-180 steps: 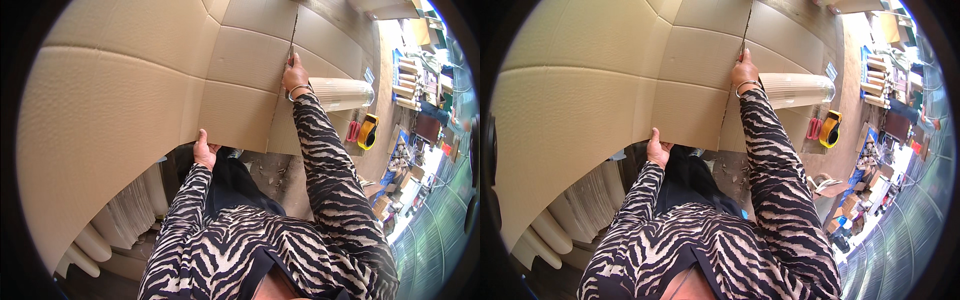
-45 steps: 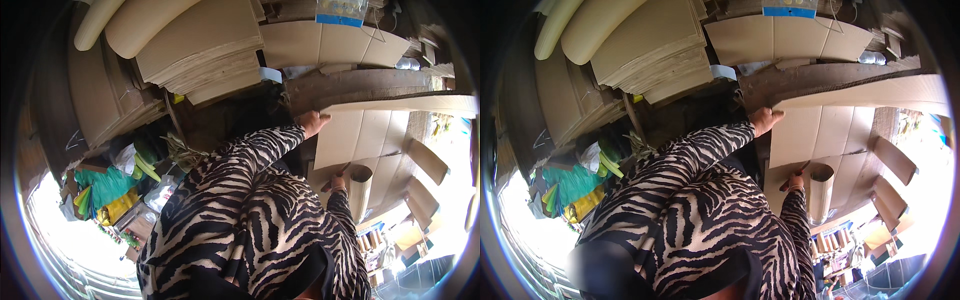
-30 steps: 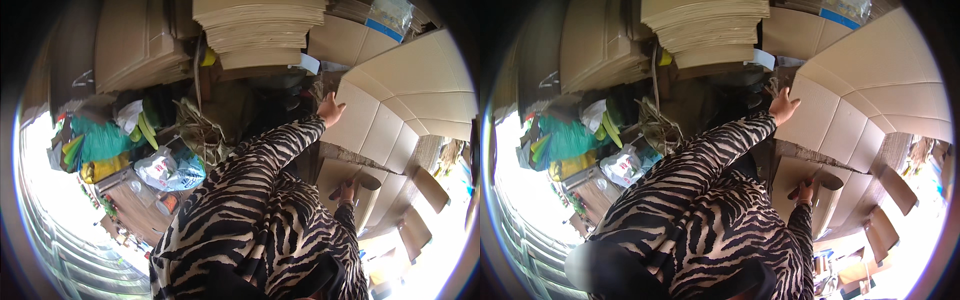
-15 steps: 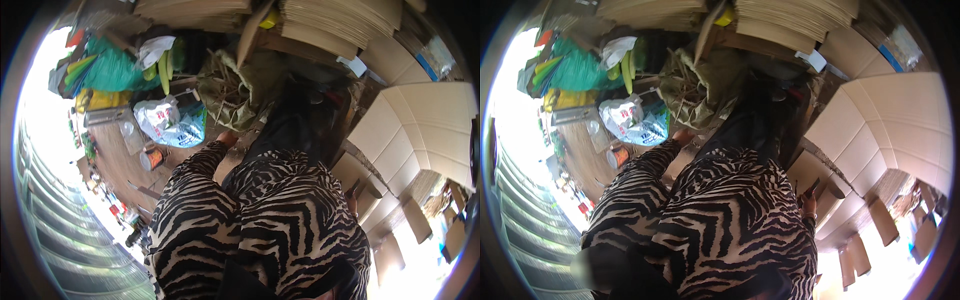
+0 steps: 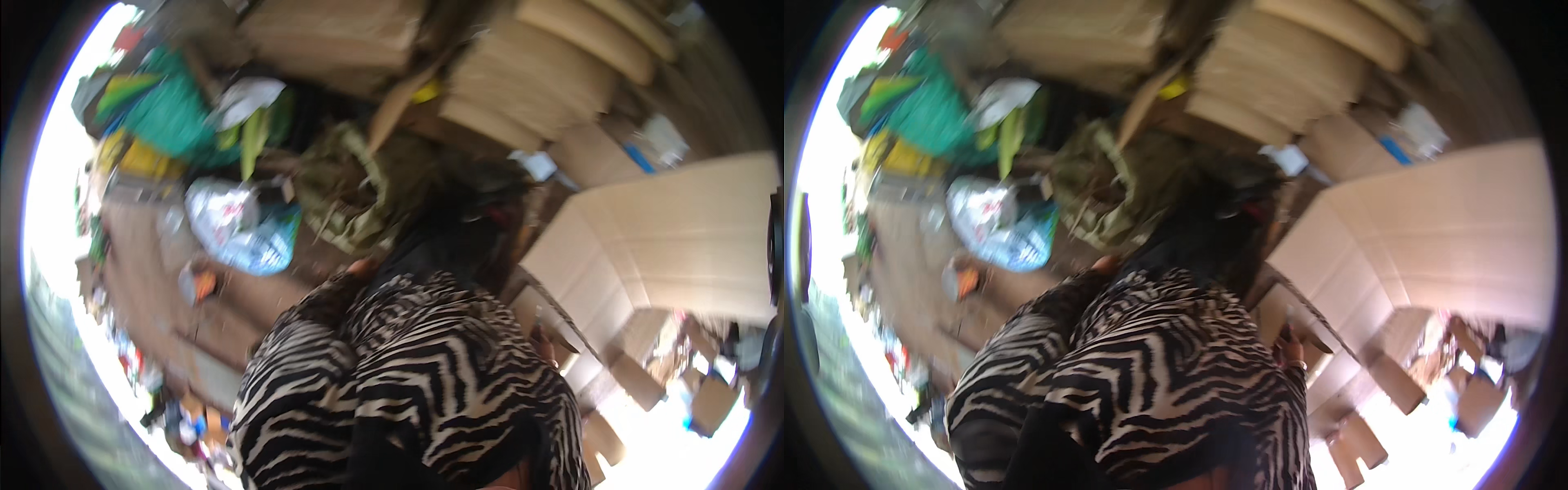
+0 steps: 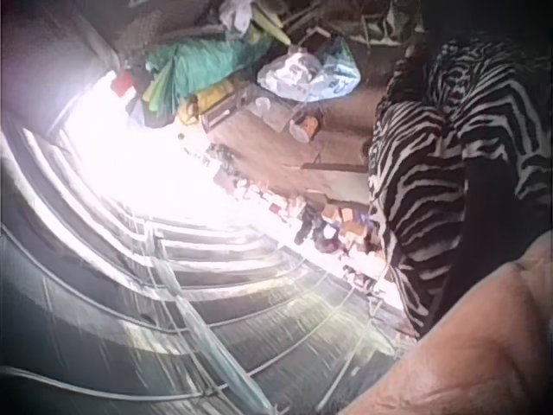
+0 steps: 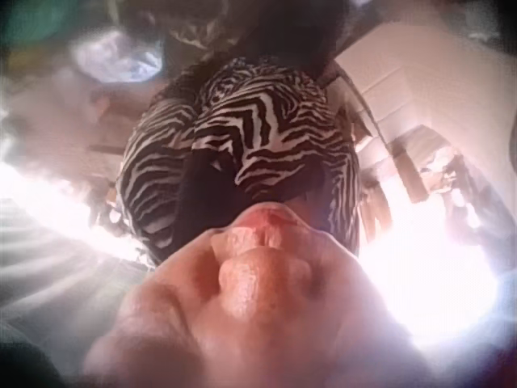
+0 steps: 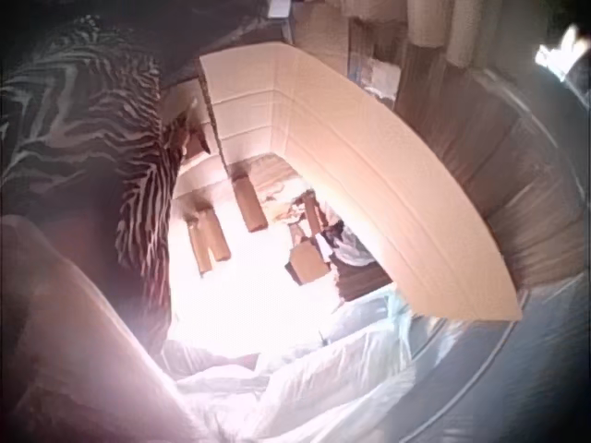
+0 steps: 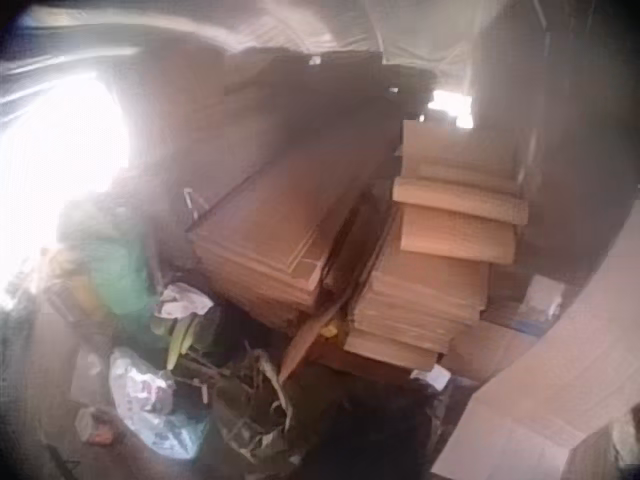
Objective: The person assembles a cardboard structure by cutting a large sheet with a utility knife, inserting cylindrical tubes into pre-cut holes, and securing the pieces with a tape dispenser. The work is performed on a wooden table in a cluttered workshop.
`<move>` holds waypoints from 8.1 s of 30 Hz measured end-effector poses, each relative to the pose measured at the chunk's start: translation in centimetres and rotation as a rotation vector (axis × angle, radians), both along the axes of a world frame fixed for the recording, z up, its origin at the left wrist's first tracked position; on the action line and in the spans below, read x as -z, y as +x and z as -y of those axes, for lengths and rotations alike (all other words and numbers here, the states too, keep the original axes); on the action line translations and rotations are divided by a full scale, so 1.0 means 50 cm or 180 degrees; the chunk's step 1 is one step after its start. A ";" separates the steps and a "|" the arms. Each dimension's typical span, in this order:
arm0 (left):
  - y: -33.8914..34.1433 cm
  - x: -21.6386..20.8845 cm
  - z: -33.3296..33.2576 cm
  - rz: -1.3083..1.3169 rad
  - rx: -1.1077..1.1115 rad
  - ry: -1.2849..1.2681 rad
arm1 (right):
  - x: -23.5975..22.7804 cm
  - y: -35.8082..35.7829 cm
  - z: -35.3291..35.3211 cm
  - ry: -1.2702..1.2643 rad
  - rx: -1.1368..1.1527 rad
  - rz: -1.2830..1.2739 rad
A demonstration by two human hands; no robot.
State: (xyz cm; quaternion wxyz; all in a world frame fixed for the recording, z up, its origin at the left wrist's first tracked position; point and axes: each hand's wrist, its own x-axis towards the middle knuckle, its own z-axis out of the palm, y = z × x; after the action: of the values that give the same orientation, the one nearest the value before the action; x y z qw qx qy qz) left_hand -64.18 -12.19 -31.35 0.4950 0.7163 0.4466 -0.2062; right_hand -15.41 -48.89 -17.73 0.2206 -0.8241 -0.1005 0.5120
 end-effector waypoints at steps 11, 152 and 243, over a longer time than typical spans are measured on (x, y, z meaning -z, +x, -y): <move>0.304 -0.039 -0.359 -0.0125 0.3061 0.1674 | -0.011 -0.080 -0.017 0.0629 0.0464 0.0389; 0.713 -0.311 0.876 0.0311 0.8021 0.2059 | -0.166 -0.979 0.212 -0.1042 0.6009 0.0681; 0.712 -0.299 0.874 0.0161 0.7773 0.1903 | -0.104 -0.861 0.243 -0.1291 0.6191 0.0555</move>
State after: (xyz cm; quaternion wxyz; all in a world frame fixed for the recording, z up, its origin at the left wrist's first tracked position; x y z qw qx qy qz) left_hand -28.57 -55.87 -16.39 -0.1913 0.7493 -0.4868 -0.4061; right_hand -58.46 -61.03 -12.54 0.3910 -0.6047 0.6918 0.0537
